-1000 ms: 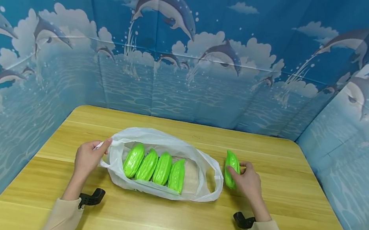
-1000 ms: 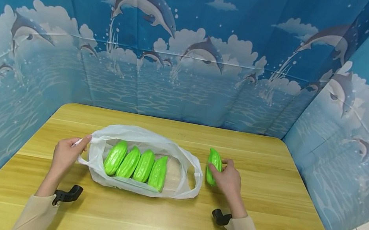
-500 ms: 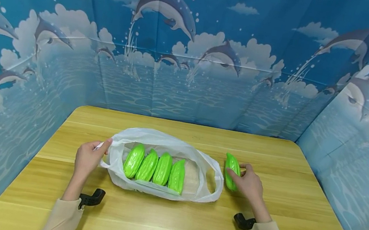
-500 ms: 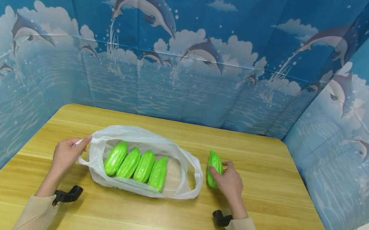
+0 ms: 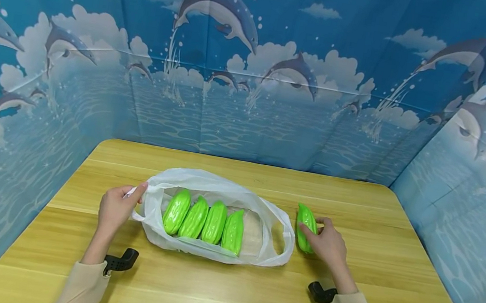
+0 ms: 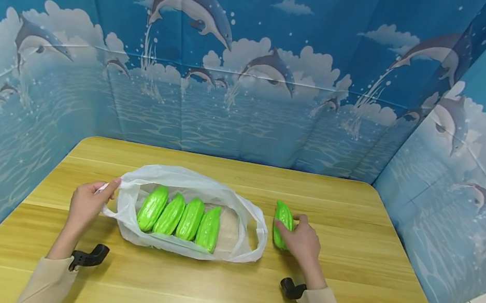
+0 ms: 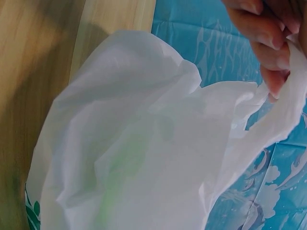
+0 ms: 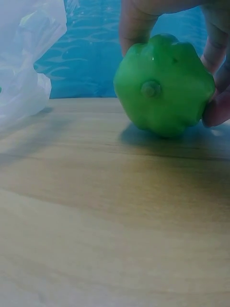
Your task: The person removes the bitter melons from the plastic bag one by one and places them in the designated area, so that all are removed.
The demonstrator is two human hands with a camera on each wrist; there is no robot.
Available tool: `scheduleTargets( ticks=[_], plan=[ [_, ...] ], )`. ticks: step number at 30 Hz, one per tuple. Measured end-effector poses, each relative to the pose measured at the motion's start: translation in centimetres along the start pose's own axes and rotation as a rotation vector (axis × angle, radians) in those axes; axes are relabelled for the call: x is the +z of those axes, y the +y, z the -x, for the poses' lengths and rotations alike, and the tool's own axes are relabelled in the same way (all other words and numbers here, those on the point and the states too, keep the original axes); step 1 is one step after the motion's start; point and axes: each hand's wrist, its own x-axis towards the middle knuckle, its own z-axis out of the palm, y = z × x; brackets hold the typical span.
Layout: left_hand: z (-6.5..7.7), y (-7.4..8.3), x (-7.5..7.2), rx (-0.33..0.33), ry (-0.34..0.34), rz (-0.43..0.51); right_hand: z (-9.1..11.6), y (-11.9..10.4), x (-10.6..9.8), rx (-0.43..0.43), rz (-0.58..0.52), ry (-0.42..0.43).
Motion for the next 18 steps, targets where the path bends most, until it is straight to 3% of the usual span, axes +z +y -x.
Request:
scheduleTargets(
  ticks=[18],
  plan=[
    [0.03,0.01,-0.09,-0.005,-0.001,-0.002,-0.04,0.09,0.02,0.013,-0.003,-0.018]
  ],
)
